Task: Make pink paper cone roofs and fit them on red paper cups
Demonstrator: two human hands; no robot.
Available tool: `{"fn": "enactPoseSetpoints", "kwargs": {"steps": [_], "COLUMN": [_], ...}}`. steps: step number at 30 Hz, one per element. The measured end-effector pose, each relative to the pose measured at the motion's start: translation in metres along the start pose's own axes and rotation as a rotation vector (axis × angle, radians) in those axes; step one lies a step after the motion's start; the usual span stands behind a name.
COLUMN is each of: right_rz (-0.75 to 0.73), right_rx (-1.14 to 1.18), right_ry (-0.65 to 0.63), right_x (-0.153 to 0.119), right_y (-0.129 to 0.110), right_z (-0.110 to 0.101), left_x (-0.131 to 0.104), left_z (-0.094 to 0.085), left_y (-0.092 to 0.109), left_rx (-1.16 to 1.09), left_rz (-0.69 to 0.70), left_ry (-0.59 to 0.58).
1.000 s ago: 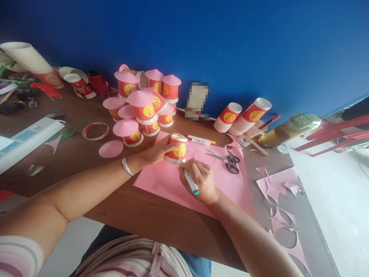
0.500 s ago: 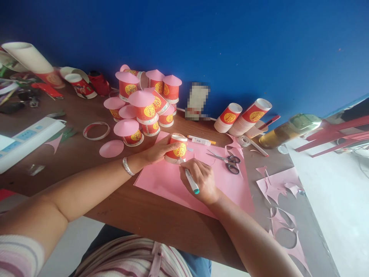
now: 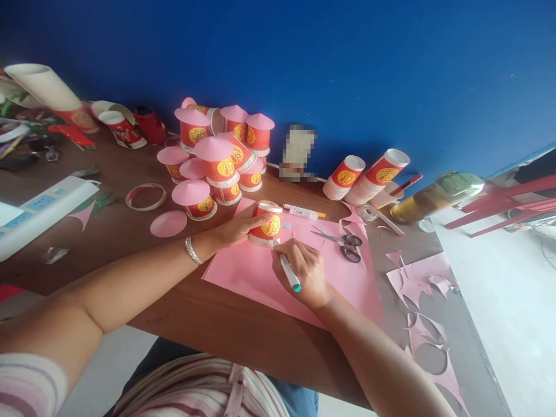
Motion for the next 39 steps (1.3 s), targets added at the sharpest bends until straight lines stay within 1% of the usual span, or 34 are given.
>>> {"fn": "enactPoseSetpoints", "kwargs": {"steps": [7, 27, 31, 39], "right_rz": [-0.002, 0.009, 0.000, -0.043], "right_rx": [0.001, 0.032, 0.051, 0.096], "right_ry": [-0.002, -0.025, -0.056, -0.041], "right_x": [-0.001, 0.000, 0.002, 0.003], "right_y": [-0.001, -0.010, -0.011, -0.015], "right_z": [0.001, 0.001, 0.000, -0.002], "left_x": [0.001, -0.001, -0.001, -0.001], "left_z": [-0.001, 0.001, 0.001, 0.002], "left_y": [-0.002, 0.003, 0.002, 0.002], "left_rx": [-0.014, 0.035, 0.037, -0.005], "left_rz": [0.003, 0.002, 0.003, -0.014], "left_ry": [-0.002, 0.020, 0.020, 0.020]}}
Point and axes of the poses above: each hand's wrist, its own x-axis towards the middle knuckle, its own z-axis out of the palm, y = z × x, the point moved 4 cm from there along x, towards the middle knuckle, and after that the axes turned 1 degree about z, right-handed, at the moved point
